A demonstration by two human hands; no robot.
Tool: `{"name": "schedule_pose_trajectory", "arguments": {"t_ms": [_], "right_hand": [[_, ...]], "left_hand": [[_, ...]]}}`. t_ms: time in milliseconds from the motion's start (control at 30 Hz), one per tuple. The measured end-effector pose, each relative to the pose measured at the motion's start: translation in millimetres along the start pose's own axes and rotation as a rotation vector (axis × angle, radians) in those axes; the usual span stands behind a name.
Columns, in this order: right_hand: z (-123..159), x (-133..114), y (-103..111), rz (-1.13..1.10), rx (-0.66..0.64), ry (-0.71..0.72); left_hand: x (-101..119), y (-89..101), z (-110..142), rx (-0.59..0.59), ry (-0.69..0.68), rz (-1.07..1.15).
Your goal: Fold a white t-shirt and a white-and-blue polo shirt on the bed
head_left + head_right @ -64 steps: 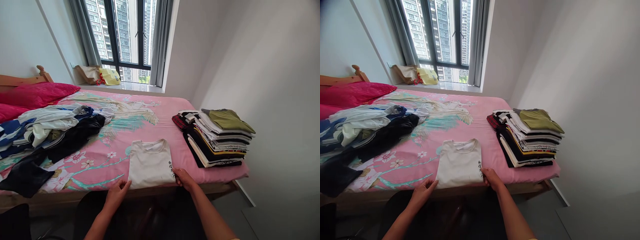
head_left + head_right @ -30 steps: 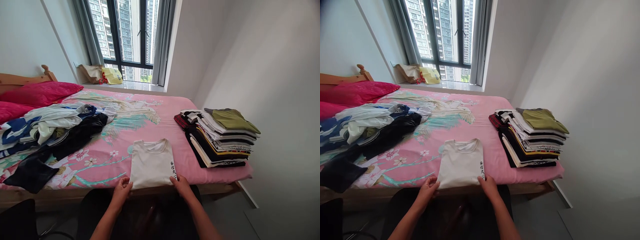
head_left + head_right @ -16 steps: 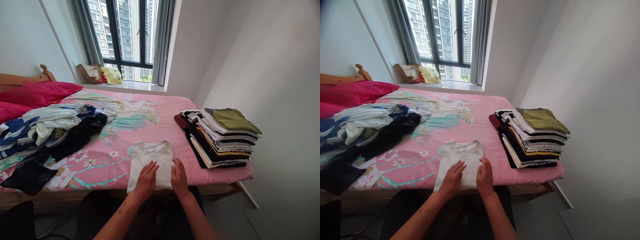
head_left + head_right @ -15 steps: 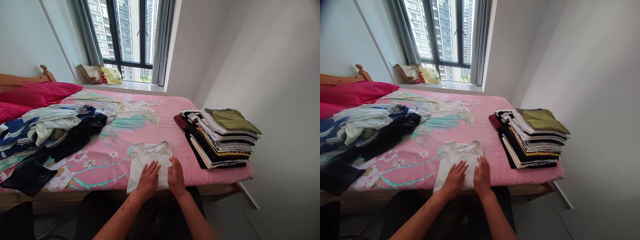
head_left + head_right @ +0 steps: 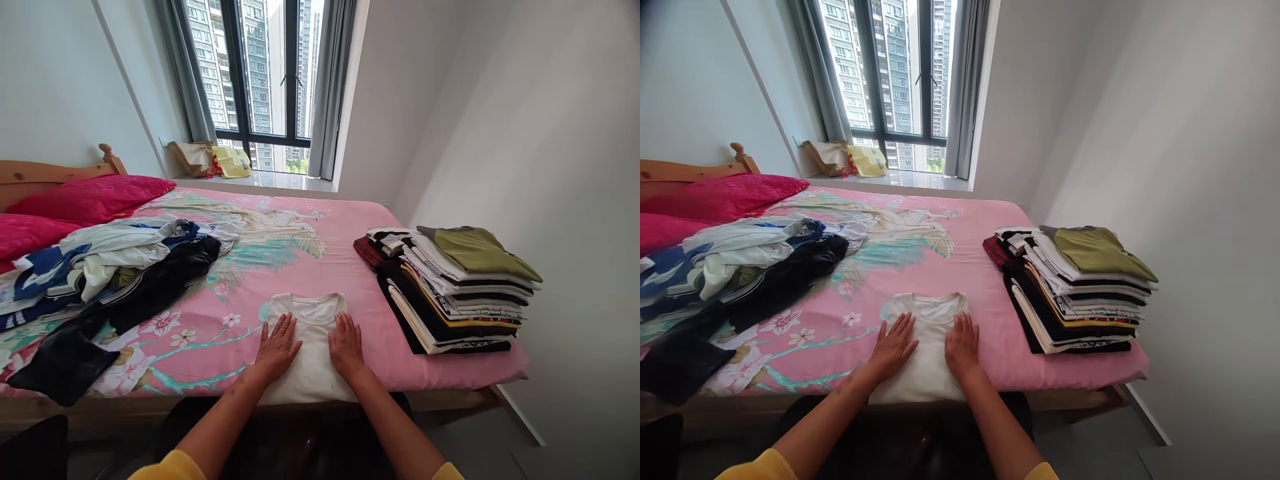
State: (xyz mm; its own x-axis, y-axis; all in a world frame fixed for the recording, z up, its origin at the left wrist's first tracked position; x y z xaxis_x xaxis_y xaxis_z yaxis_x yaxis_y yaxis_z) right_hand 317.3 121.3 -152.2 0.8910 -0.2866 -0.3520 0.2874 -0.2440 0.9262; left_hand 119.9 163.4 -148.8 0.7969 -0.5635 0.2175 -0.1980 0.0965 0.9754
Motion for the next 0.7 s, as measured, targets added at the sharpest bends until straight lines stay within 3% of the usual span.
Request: {"name": "schedule_pose_trajectory", "arguments": {"t_ms": [233,433,567,700], "right_hand": [[-37.7,13.4,-36.7,0.024,-0.132,-0.082],[-35.9,15.5,-41.1,0.007,-0.073,-0.068],[-32.3,16.7,-28.3,-0.034,-0.001,-0.078],[-47.4,8.9,-15.4,-0.012,0.011,-0.029]], "left_hand": [[-52.0,-6.7,-43.7,-0.008,0.312,0.042],[-55.2,-4.0,-57.1,0.016,0.409,0.073],[-47.2,2.4,-51.3,0.162,0.294,0.04],[-40.5,-3.4,-54.7,0.114,0.116,-0.011]]}}
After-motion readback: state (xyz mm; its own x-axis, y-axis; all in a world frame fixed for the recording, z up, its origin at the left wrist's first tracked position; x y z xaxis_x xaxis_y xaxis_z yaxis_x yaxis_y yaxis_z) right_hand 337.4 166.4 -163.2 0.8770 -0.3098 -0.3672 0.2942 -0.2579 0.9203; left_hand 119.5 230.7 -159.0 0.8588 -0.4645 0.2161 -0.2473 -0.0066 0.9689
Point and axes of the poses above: each hand's wrist, its own z-axis away from the middle knuckle, its own y-axis out of the back of the hand, x = y × z, the point moved 3 cm from there along -z, towards the middle knuckle, and after that the axes turned 8 degrees about -y, right-handed, at the moved point
